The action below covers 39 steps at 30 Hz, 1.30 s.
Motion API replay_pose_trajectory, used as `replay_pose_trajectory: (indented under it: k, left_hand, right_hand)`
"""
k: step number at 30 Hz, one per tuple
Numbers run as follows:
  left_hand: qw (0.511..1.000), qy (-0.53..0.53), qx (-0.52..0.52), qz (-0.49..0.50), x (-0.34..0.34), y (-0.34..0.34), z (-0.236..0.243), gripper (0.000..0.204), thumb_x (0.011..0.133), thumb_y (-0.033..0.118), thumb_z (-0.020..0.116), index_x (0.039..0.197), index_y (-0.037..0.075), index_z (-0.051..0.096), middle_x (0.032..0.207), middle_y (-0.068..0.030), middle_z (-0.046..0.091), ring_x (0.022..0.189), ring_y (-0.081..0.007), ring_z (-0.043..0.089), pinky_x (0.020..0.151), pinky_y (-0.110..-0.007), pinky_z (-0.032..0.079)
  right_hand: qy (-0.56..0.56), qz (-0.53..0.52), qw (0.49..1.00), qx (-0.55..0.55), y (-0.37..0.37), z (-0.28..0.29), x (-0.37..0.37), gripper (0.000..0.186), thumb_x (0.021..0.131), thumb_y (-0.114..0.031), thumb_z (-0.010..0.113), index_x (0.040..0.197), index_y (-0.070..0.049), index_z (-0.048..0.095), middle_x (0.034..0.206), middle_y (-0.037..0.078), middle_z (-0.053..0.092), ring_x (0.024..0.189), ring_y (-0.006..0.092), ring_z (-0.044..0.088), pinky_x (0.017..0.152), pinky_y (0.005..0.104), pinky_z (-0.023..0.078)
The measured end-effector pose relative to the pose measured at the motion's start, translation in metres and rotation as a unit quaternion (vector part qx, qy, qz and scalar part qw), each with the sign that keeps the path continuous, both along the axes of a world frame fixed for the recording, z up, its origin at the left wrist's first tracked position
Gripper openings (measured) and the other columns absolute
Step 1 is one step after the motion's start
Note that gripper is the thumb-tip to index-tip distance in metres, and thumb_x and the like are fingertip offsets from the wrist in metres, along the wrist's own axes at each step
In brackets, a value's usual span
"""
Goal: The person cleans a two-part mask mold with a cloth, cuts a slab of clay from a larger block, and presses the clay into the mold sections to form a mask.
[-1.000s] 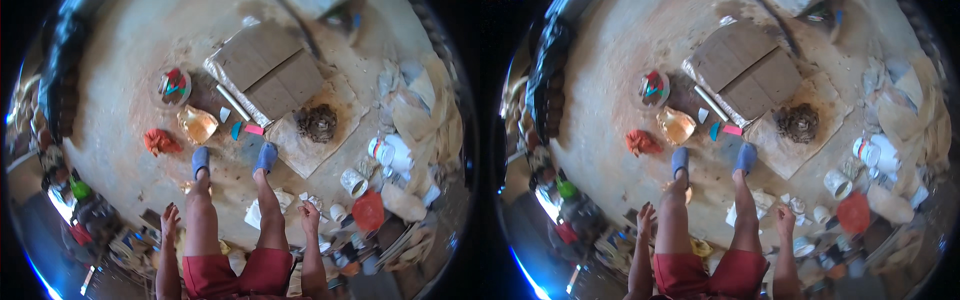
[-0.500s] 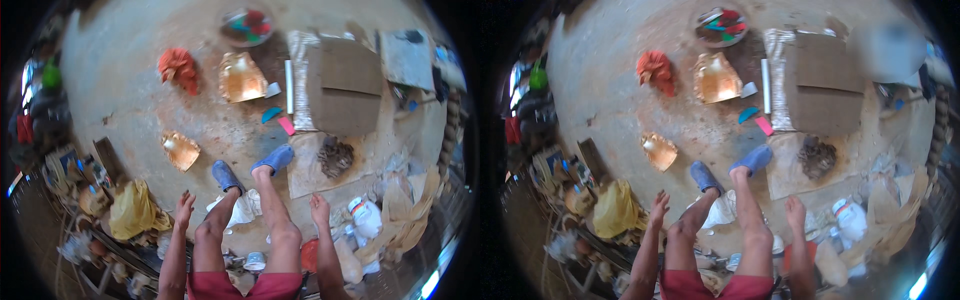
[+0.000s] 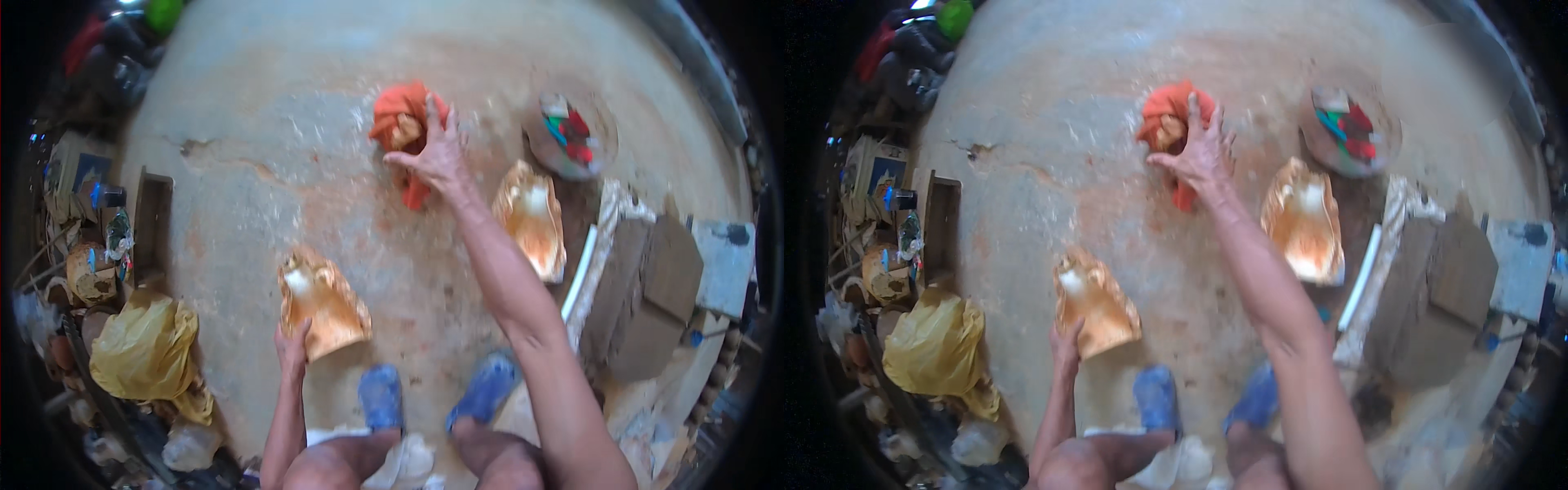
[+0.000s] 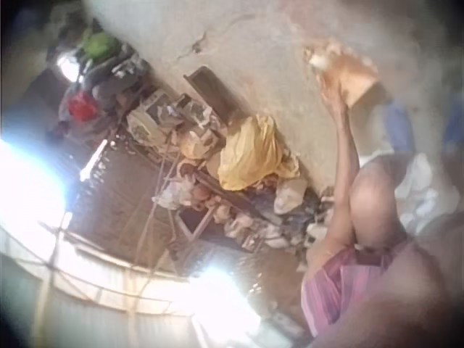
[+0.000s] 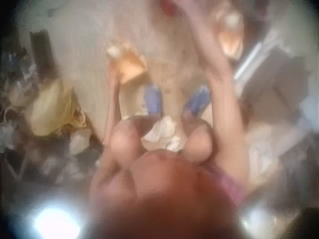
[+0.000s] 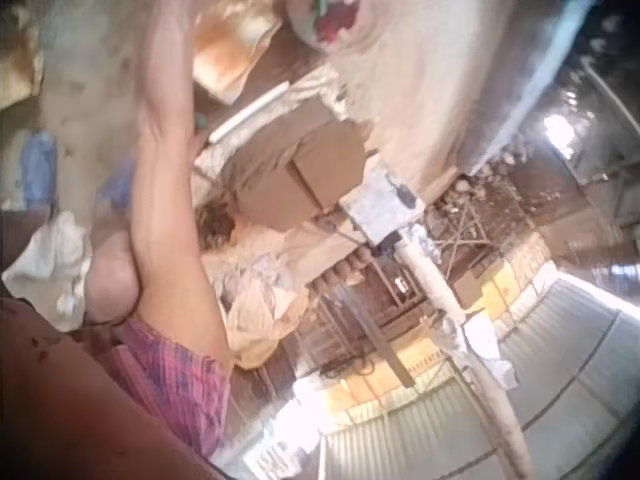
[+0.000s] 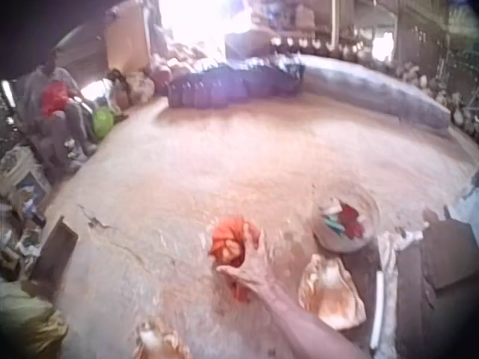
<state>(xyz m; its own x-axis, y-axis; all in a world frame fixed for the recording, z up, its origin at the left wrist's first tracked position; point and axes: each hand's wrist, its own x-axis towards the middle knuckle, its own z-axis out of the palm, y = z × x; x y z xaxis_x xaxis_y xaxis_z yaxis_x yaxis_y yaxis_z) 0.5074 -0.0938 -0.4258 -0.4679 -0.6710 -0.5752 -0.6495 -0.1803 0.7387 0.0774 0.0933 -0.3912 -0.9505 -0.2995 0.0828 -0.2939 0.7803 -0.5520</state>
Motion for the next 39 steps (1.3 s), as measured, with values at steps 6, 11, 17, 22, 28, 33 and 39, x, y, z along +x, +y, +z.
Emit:
replay_pose_trajectory:
  k: [6,11,17,22,28,33,39]
  left_hand:
    - [0.996,0.054,-0.064,0.006,0.018,-0.027,-0.004,0.038,0.095,0.013,0.075,0.131,0.000,0.067,0.110,-0.0084,0.076,0.092,-0.0165,0.070,0.078,-0.033,0.057]
    - [0.995,0.096,0.018,0.011,-0.034,0.057,-0.041,0.032,0.096,0.019,0.078,0.121,0.002,0.068,0.103,-0.0076,0.074,0.085,-0.0160,0.068,0.073,-0.034,0.056]
    - [0.995,0.080,-0.040,-0.034,-0.049,0.082,-0.028,0.039,0.102,0.029,0.071,0.130,0.002,0.069,0.112,-0.0134,0.076,0.099,-0.0189,0.070,0.089,-0.037,0.056]
    - [0.950,0.256,0.177,0.030,-0.057,0.068,-0.027,0.058,0.113,0.049,0.046,0.142,0.001,0.062,0.129,-0.0133,0.072,0.115,-0.0231,0.067,0.102,-0.037,0.051]
    - [0.881,0.344,0.319,0.062,-0.060,0.080,-0.056,0.068,0.115,0.054,0.031,0.152,0.000,0.049,0.146,-0.0164,0.061,0.131,-0.0295,0.062,0.112,-0.044,0.050]
    - [0.907,0.310,0.276,0.071,-0.043,0.082,-0.050,0.066,0.115,0.051,0.031,0.151,-0.001,0.049,0.147,-0.0172,0.060,0.133,-0.0300,0.061,0.114,-0.044,0.049]
    - [0.929,0.268,0.246,0.070,-0.063,0.081,-0.036,0.070,0.115,0.053,0.032,0.150,-0.004,0.053,0.145,-0.0142,0.061,0.127,-0.0247,0.062,0.110,-0.038,0.050]
  right_hand:
    - [0.068,0.013,0.996,0.054,-0.075,-0.059,-0.020,0.068,0.086,-0.028,0.079,0.147,-0.028,0.050,0.155,0.026,0.042,0.112,0.0591,0.064,0.083,0.0571,0.062]
    - [0.087,0.057,0.993,0.048,-0.002,-0.033,-0.044,0.043,0.087,-0.017,0.071,0.127,-0.012,0.057,0.118,0.029,0.070,0.096,0.0494,0.073,0.083,0.0585,0.059]
    - [0.038,0.066,0.994,-0.077,0.043,0.073,0.061,0.043,0.086,-0.009,0.071,0.127,-0.007,0.060,0.099,0.026,0.074,0.098,0.0485,0.072,0.082,0.0565,0.057]
    - [-0.059,0.108,0.931,-0.345,0.100,0.094,0.196,0.042,0.087,-0.003,0.071,0.128,-0.005,0.064,0.112,0.020,0.072,0.106,0.0387,0.071,0.094,0.0435,0.055]
    - [-0.102,0.082,0.990,-0.061,0.086,0.021,0.291,0.038,0.087,-0.011,0.067,0.124,-0.008,0.066,0.124,0.022,0.061,0.108,0.0438,0.067,0.094,0.0504,0.055]
    - [-0.111,0.151,0.981,0.051,0.069,0.019,0.293,0.029,0.090,-0.016,0.064,0.117,-0.006,0.061,0.127,0.024,0.056,0.097,0.0487,0.068,0.086,0.0592,0.054]
    - [-0.182,0.173,0.966,-0.060,0.080,0.026,0.275,0.056,0.095,-0.031,0.068,0.147,-0.017,0.052,0.139,0.029,0.054,0.109,0.0511,0.065,0.093,0.0580,0.055]
